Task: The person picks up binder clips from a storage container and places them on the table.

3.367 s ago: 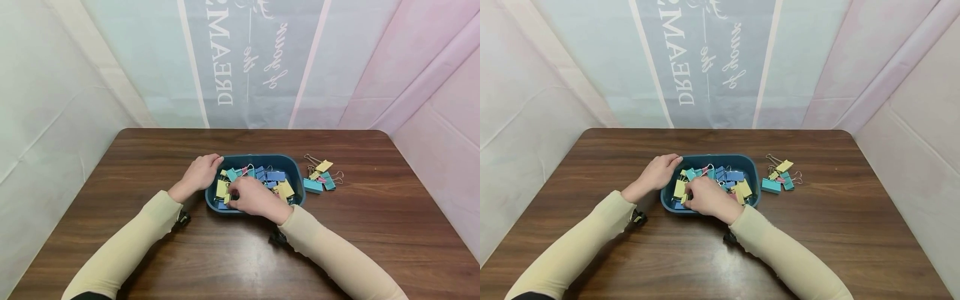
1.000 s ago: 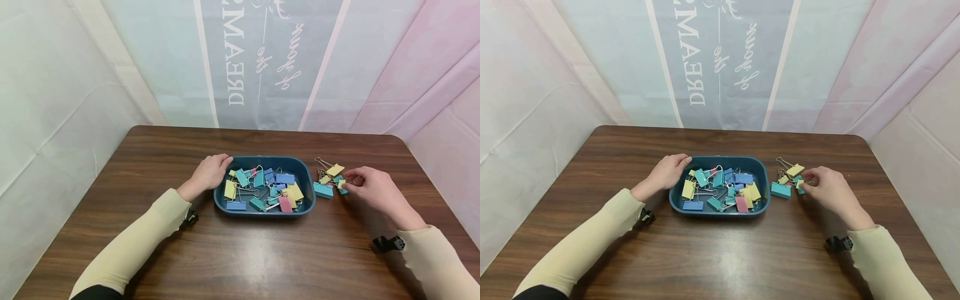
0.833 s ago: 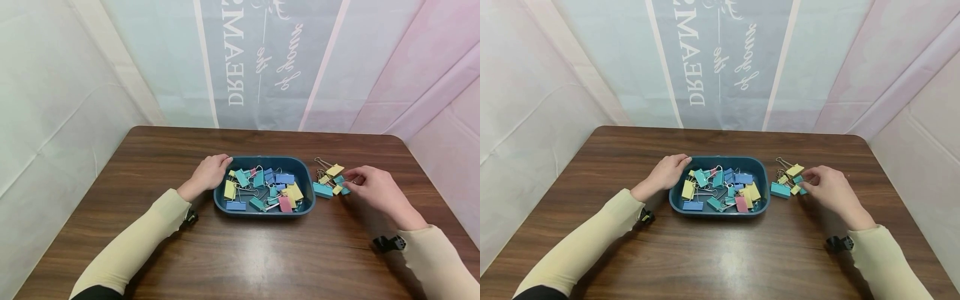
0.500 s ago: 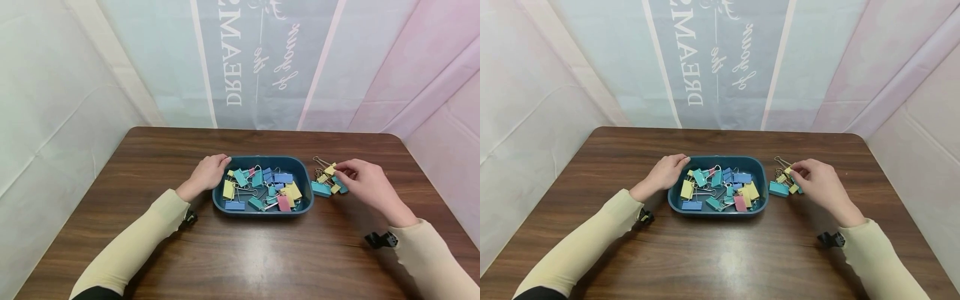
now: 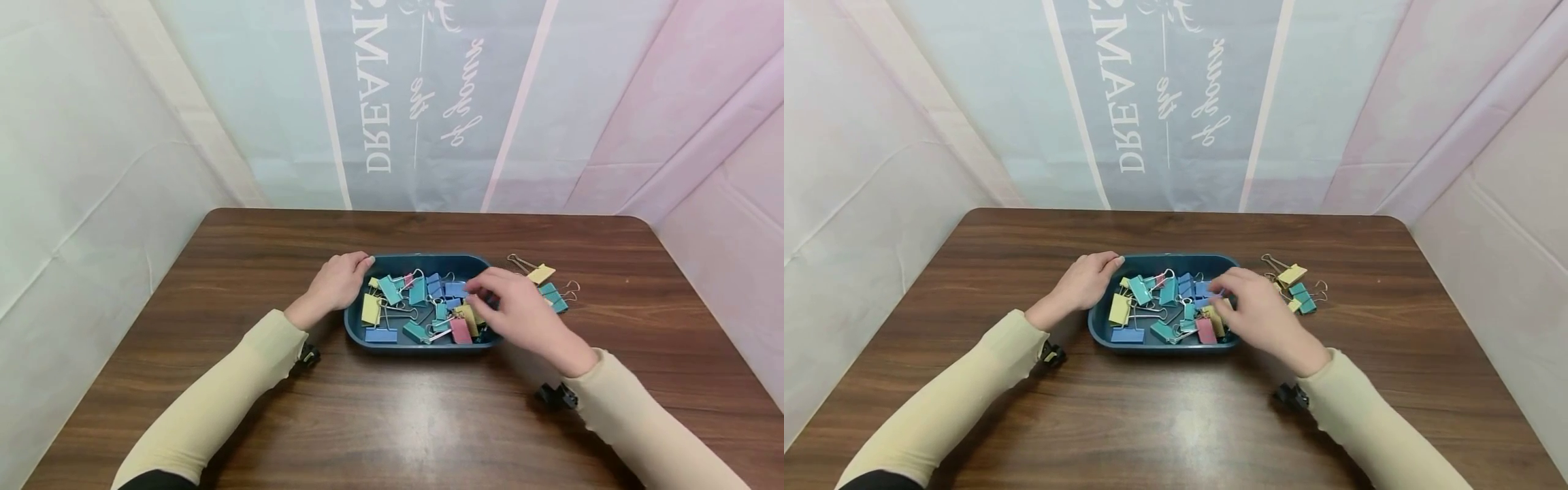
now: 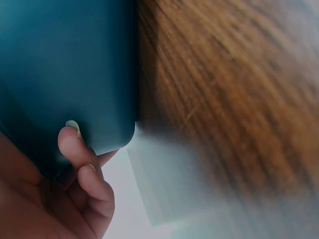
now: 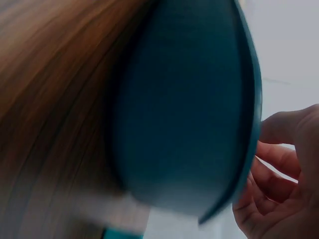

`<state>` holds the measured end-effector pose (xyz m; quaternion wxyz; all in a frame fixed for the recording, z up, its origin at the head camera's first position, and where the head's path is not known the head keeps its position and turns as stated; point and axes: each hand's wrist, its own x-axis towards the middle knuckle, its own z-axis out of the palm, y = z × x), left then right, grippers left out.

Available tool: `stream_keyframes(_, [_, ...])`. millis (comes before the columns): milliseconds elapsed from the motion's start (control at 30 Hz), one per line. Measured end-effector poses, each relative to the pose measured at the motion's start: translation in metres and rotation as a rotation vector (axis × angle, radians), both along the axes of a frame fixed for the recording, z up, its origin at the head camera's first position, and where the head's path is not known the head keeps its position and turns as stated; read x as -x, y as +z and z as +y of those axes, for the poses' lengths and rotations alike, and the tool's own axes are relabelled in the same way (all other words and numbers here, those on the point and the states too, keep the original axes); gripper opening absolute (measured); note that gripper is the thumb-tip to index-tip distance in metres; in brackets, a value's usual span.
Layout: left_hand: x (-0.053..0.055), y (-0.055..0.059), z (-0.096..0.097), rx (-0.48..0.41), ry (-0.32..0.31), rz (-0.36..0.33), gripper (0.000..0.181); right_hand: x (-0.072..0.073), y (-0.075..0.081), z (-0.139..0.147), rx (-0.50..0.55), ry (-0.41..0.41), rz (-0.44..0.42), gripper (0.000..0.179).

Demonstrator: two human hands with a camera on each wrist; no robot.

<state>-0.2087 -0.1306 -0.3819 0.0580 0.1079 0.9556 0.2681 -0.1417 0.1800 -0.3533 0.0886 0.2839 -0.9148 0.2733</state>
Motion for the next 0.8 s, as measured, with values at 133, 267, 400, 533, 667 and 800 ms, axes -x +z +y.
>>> stream_keyframes(133, [0.0,0.0,0.0,0.004,-0.006,-0.003,0.044,-0.001,-0.001,-0.025,-0.023,0.075,-0.063,0.018])
stream_keyframes(267, [0.001,0.0,0.0,0.006,-0.003,0.001,0.042,0.002,-0.006,-0.05,-0.096,0.188,-0.143,0.021])
stream_keyframes(400, [0.001,0.001,0.001,0.0,-0.006,0.004,0.041,0.006,-0.01,-0.07,-0.151,0.298,-0.241,0.024])
stream_keyframes(533, [0.0,0.001,0.001,-0.006,-0.005,0.008,0.04,0.012,-0.011,-0.085,-0.18,0.321,-0.316,0.026])
stream_keyframes(667, [0.0,0.001,0.002,-0.008,-0.009,0.007,0.04,0.016,-0.012,-0.097,-0.224,0.308,-0.382,0.027])
stream_keyframes(800, [0.001,0.001,0.0,-0.016,-0.012,0.005,0.04,0.018,-0.011,-0.104,-0.25,0.318,-0.43,0.027])
